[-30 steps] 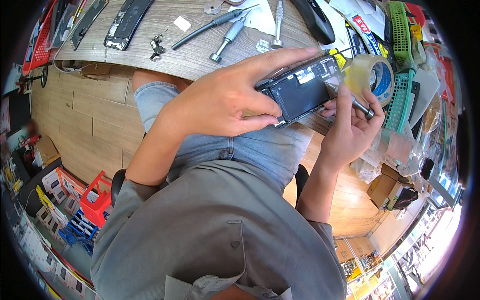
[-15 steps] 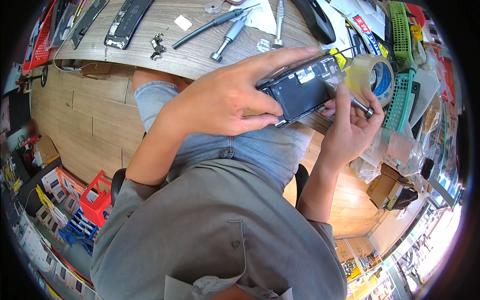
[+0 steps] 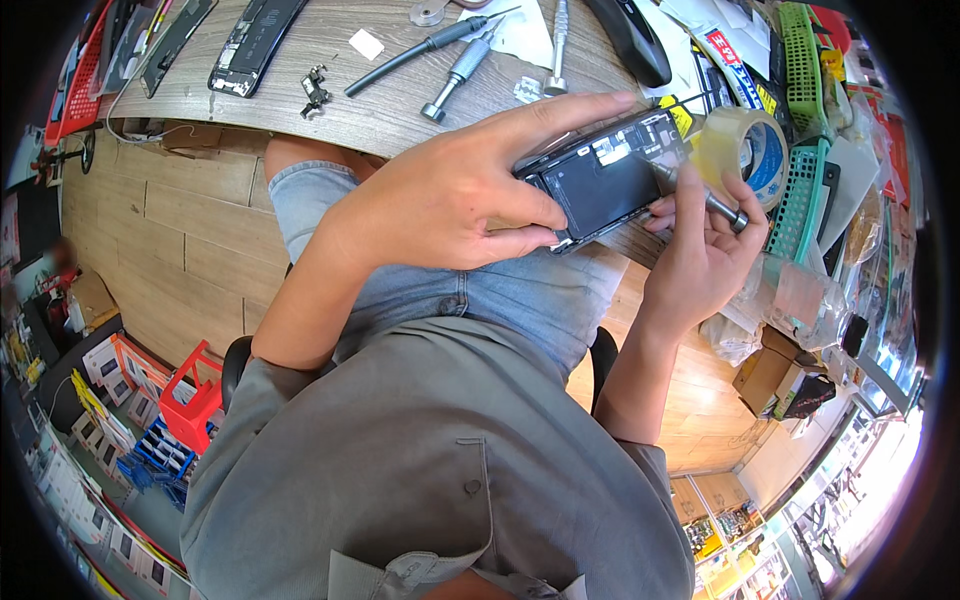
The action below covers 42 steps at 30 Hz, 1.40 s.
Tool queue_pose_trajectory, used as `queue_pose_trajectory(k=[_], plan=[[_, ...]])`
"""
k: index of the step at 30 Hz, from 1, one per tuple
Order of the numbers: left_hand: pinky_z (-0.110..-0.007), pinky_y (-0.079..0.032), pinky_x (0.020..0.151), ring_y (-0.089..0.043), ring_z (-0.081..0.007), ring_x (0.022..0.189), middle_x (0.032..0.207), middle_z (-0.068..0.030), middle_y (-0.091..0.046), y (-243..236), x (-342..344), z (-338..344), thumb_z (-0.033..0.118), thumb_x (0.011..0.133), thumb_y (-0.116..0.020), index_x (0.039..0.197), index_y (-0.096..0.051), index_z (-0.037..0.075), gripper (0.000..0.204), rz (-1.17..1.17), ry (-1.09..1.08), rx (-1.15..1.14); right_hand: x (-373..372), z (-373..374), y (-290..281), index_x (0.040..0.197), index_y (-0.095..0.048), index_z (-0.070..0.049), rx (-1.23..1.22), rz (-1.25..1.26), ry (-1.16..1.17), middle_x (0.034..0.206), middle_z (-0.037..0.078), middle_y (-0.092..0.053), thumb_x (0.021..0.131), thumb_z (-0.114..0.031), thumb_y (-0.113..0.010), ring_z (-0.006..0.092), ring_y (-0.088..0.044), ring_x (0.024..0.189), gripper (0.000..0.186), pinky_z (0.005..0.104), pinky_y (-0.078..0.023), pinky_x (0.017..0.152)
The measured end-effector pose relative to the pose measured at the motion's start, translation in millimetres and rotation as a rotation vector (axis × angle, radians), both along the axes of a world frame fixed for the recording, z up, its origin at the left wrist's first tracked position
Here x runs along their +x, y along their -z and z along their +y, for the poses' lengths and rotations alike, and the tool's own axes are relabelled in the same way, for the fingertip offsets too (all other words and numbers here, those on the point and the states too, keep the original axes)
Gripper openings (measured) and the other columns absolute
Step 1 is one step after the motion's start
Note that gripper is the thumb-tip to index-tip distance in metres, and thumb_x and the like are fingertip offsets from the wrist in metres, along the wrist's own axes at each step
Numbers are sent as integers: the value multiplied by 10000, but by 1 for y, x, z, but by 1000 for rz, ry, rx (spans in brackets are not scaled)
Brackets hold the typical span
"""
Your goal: The person disassembles a smartphone, removes the back cover, and uses a screwdriver to unscrew internal components. They then reassemble the device by screwing parts back into place and closing the back cover.
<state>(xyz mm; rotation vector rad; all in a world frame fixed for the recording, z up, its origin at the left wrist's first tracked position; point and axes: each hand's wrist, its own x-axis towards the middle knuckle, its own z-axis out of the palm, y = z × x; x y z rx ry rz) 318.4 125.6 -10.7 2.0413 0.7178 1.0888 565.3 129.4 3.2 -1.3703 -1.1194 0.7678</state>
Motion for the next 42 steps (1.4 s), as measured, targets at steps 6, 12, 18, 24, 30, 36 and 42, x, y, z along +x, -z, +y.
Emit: queue_pose_trajectory(k=[6, 12, 18, 24, 30, 36, 42], plan=[[-510, -441, 1315, -486, -491, 1639, 1769, -329, -458, 0, 0, 0, 2, 790, -953, 1008, -890, 28, 228, -3, 7, -4, 1, 1, 1, 1393, -532, 61, -4, -4, -2, 991, 189, -760, 1036, -23, -861, 166, -739, 746, 493, 259, -567, 601], [-511, -444, 1311, -492, -490, 1634, 1769, -328, -458, 0, 0, 0, 12, 788, -959, 1013, -892, 34, 236, 4, 7, 1, 0, 1, -1, 1393, -528, 56, -13, -2, -1, 956, 178, -758, 1041, -26, -857, 164, -733, 734, 489, 259, -563, 599], [-509, -446, 1310, -493, -487, 1634, 1770, -324, -460, -1, 0, 0, 20, 788, -964, 1016, -892, 33, 239, 9, 4, 10, 1, 1, -1, 1393, -525, 55, -9, 3, -8, 952, 179, -754, 1044, -22, -851, 166, -734, 734, 483, 261, -563, 597], [-506, -450, 1309, -493, -485, 1635, 1769, -322, -462, -1, 1, 1, 12, 787, -963, 1018, -892, 30, 242, 0, 7, 16, 2, 1, 1, 1396, -523, 59, 0, 6, -5, 999, 193, -756, 1042, -17, -851, 173, -741, 749, 488, 263, -573, 602], [-504, -459, 1303, -498, -482, 1632, 1768, -313, -468, 0, 0, 2, 13, 785, -966, 1015, -894, 31, 241, -1, 2, 21, 1, -1, 0, 1412, -529, 52, 5, -46, 1, 1060, 204, -771, 1034, -2, -855, 167, -756, 792, 502, 258, -594, 623], [-494, -461, 1301, -506, -467, 1629, 1770, -294, -478, -2, 0, 1, 24, 779, -970, 1013, -898, 38, 245, 5, -3, 12, -3, -3, 7, 1392, -564, 57, 165, -169, -16, 1095, 200, -775, 1007, 17, -878, 173, -778, 830, 499, 260, -637, 678], [-479, -470, 1289, -524, -442, 1620, 1771, -278, -487, -1, 0, 0, 33, 788, -963, 1007, -899, 41, 228, 14, -13, 19, -2, -2, -12, 1428, -645, 10, 321, -681, -141, 1149, 145, -811, 1005, -57, -895, 179, -807, 907, 496, 276, -631, 730]])
